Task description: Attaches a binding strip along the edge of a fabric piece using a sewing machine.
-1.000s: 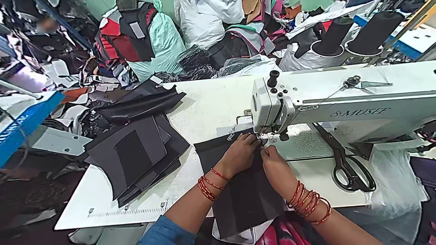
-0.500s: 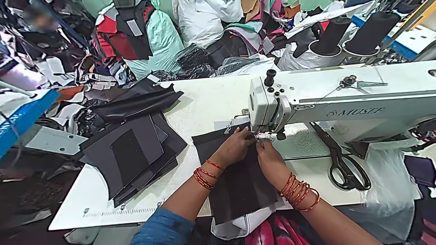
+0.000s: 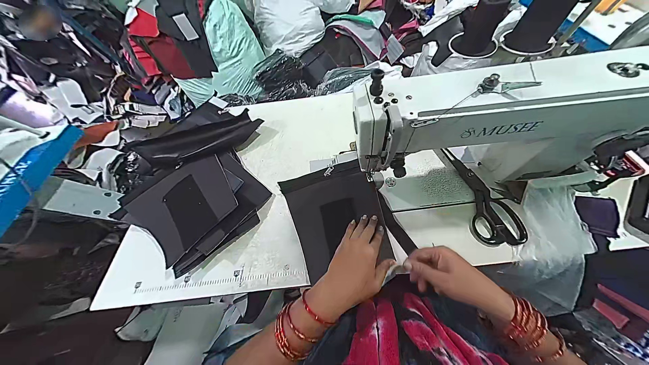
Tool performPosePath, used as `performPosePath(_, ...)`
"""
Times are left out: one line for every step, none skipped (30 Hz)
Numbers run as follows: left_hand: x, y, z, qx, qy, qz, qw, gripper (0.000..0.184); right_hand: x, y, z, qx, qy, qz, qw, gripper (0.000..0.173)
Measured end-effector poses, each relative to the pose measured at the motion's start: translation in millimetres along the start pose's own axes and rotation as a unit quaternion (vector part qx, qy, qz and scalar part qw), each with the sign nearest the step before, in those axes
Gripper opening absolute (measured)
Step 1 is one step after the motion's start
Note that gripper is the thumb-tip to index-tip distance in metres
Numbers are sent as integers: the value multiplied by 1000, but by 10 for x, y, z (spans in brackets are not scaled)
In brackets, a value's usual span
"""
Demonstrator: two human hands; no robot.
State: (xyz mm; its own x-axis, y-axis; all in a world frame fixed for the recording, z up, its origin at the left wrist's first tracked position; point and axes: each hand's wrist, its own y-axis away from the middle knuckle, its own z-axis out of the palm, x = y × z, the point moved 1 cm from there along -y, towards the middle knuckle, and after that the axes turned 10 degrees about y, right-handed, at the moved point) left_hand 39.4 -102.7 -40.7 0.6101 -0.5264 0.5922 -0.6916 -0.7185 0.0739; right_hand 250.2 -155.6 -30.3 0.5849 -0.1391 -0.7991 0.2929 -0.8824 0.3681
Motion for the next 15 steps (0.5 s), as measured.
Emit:
performPosePath(32, 54, 31, -15, -15, -11, 1000, 72, 59, 92, 72, -75, -19, 21, 997, 29)
performPosePath(49, 82, 61, -18, -27, -16, 999, 80, 132, 143, 171, -119, -29, 39, 992, 30)
performPosePath(52, 97, 95, -11, -34, -16, 999, 83, 223, 165, 300, -126, -44, 46, 990, 31)
performPosePath(53, 103, 118, -7, -40, -15, 999, 83, 311, 164, 431, -112, -66, 44, 991, 33)
performPosePath(53, 100, 130, -5, -45, -15, 999, 80, 381, 142, 541, -96, -99, 36, 990, 32)
performPosePath(54, 94, 145, 2, -54, -13, 998, 76, 441, 106, 641, -85, -141, 22, 986, 31)
performPosePath(57, 91, 172, 12, -67, -11, 998, 72, 482, 69, 724, -81, -184, 9, 980, 28)
performPosePath(64, 89, 204, 23, -83, -9, 996, 69, 509, 33, 793, -74, -217, 0, 973, 24)
performPosePath(72, 86, 240, 40, -104, -2, 994, 65, 523, 3, 851, -62, -243, -2, 968, 19)
performPosePath(88, 84, 270, 51, -122, 0, 991, 61, 530, -17, 891, -49, -261, 1, 964, 16)
performPosePath(109, 80, 290, 57, -137, -2, 989, 58, 529, -34, 915, -37, -271, 6, 962, 14)
performPosePath(133, 71, 301, 59, -150, -8, 987, 55, 522, -48, 928, -26, -272, 8, 962, 14)
performPosePath(154, 64, 310, 58, -164, -13, 985, 53, 516, -60, 942, -14, -265, 3, 964, 13)
performPosePath(180, 59, 310, 48, -168, -22, 984, 52, 516, -68, 955, -4, -252, -9, 968, 14)
performPosePath(203, 54, 302, 34, -165, -34, 985, 53, 523, -71, 962, 0, -238, -24, 971, 15)
